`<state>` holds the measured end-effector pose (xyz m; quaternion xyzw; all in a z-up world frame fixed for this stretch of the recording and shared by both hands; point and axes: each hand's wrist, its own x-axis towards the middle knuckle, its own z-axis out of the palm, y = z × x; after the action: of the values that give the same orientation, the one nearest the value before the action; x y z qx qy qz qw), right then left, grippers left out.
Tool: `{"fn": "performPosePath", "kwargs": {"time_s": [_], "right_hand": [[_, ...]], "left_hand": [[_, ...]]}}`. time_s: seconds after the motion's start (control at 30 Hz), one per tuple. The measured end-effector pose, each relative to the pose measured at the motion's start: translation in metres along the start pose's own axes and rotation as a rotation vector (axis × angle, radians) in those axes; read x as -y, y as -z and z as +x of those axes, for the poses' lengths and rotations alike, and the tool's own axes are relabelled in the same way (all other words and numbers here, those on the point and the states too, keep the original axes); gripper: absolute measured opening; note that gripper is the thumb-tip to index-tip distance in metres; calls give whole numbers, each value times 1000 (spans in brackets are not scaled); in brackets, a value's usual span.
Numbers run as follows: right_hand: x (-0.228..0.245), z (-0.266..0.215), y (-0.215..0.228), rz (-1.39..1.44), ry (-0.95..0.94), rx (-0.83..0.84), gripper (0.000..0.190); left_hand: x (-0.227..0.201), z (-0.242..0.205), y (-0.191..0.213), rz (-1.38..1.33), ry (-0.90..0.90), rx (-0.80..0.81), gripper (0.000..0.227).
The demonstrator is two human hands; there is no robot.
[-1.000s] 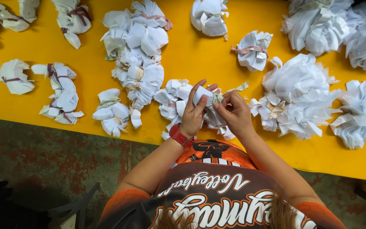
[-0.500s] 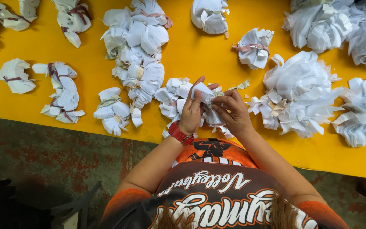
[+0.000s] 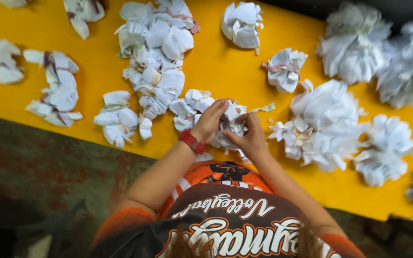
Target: The person sorts and arranges white fabric bundles on a yellow table. They pick up bundles, separate them, and place them into groups, occasionally adjusting their positions. The person also handles a small bundle with a rubber band, removing and repositioning it.
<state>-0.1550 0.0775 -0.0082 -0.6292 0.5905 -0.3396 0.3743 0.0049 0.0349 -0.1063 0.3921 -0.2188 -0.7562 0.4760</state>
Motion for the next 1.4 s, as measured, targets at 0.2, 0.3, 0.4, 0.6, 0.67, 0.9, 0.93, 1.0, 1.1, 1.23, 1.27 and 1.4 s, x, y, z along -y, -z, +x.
{"fn": "performPosePath", "kwargs": {"time_s": [0.2,0.3,0.4,0.6,0.67,0.9,0.93,1.0,1.1,1.23,1.27,1.4], "right_hand": [[20,-5,-14,133,-203,49,59],[10,2,-12,199,-220,82,56],[-2,2,-10,237,-218,57,55],[-16,4,-6,281,-208,7,53],[-11,2,-10,264,-190,-1,51],[-14,-4,-18,226,-55,-89,36],[-4,-2,-16,227,-57,-92,36],[16,1,-10,200,21,-113,32],[-4,2,-9,165,70,-135,27],[-1,3,-3,106,110,-173,25],[-3,2,-1,70,149,-184,25],[2,1,3,91,172,-192,30]], "left_hand": [[-13,71,14,320,339,173,56],[-72,42,-25,357,434,225,61],[-89,25,-41,486,332,117,73],[-67,35,-22,343,202,395,78],[-82,24,-32,391,200,386,63],[-40,62,-16,484,193,369,50],[-38,61,-16,485,196,371,50],[-35,59,-16,325,207,329,46],[-48,41,-28,96,244,282,44],[-60,22,-36,121,121,275,41],[-59,18,-37,137,36,269,40],[-57,5,-41,186,-149,205,39]]}}
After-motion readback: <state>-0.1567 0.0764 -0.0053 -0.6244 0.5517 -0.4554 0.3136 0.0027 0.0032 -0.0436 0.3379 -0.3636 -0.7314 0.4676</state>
